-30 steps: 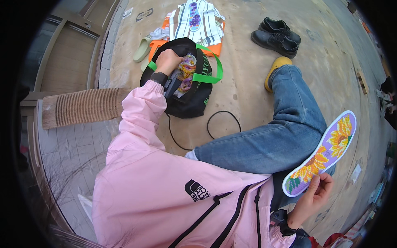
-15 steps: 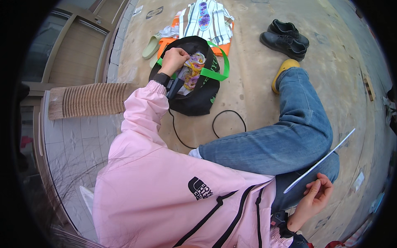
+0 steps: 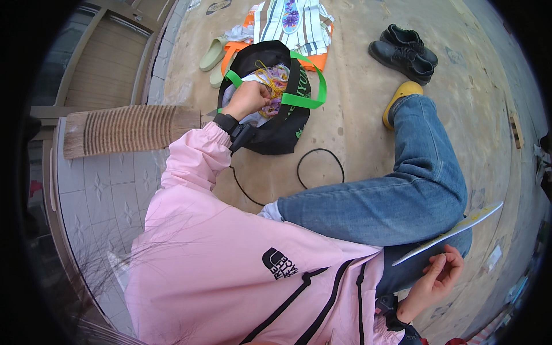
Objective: The person sits on the floor and embroiders a floral pattern onto a shoe insole using a needle and thread. They retrieve thread from a nearby bag, thread the needle, and stitch the design onto the insole surface.
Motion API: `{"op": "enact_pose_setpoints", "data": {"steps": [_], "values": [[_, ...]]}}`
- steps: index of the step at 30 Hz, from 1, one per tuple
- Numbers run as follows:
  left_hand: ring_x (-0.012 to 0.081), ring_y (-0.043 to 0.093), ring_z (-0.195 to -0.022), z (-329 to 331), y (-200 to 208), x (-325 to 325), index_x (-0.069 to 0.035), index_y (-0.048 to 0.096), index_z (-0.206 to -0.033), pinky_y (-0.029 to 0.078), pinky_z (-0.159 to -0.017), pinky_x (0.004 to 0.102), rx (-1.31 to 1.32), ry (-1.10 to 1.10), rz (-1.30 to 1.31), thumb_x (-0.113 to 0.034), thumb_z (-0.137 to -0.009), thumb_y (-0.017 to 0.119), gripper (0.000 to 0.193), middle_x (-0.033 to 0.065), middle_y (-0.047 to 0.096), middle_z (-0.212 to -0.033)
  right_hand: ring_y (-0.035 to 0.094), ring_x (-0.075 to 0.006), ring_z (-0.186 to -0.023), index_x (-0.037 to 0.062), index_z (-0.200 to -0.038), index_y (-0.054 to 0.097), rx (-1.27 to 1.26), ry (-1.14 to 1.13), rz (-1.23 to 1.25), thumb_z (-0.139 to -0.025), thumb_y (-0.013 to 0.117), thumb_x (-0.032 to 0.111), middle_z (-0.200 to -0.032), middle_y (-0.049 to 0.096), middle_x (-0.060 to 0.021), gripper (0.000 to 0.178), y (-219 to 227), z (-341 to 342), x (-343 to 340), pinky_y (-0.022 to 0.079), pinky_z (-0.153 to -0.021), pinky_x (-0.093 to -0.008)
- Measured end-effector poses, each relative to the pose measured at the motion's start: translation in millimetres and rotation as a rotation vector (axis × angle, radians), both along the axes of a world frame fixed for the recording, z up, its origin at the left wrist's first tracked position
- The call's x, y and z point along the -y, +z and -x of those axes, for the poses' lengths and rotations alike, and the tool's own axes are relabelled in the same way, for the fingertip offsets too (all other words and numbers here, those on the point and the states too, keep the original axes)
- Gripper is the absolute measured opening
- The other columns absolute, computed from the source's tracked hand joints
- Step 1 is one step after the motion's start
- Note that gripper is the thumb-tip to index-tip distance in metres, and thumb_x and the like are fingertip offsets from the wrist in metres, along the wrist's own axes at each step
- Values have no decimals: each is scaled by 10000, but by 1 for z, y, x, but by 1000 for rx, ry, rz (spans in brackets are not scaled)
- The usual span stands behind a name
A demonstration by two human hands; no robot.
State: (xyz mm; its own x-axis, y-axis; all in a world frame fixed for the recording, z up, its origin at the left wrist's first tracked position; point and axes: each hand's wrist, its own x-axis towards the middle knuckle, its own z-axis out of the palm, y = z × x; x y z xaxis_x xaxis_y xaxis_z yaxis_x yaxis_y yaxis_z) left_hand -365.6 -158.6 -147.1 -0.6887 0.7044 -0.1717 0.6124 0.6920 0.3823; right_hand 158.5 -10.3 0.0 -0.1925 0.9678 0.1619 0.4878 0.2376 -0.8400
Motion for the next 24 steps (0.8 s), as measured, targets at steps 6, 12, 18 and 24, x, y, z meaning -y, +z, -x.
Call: {"op": "enact_pose_setpoints", "data": {"steps": [6, 12, 18, 24], "values": [[306, 698, -781, -10, -17, -8, -103, 756, -860, 546, -714, 407, -78, 101, -15, -177, -729, 775, 152, 138, 716, -804, 512, -53, -727, 26, -1028, 552, -28, 24, -19, -996, 544, 94, -1120, 613, -75, 76, 2, 4, 1, 389, -584, -180], [320, 696, -796, -19, -23, -11, -112, 747, -846, 549, -724, 427, -184, 72, -9, -182, -743, 735, 125, 150, 706, -796, 514, -60, -728, 19, -1013, 551, -47, 15, -21, -996, 539, 88, -1129, 606, -80, 72, 2, 0, 3, 395, -593, -184], [345, 688, -785, -5, -12, -12, -87, 730, -788, 546, -721, 444, -242, 47, 42, -176, -740, 689, 109, 181, 695, -786, 517, -61, -732, 23, -1017, 543, -74, 15, -53, -997, 540, 91, -1135, 602, -82, 71, 0, -5, 2, 397, -596, -186], [337, 694, -767, 14, -1, -4, -55, 735, -808, 550, -722, 415, -22, 23, -43, -167, -733, 696, 141, 185, 699, -787, 517, -59, -728, 23, -1020, 545, -113, 12, -61, -995, 551, 99, -1128, 602, -78, 81, 1, -7, 3, 396, -596, -186]]}}
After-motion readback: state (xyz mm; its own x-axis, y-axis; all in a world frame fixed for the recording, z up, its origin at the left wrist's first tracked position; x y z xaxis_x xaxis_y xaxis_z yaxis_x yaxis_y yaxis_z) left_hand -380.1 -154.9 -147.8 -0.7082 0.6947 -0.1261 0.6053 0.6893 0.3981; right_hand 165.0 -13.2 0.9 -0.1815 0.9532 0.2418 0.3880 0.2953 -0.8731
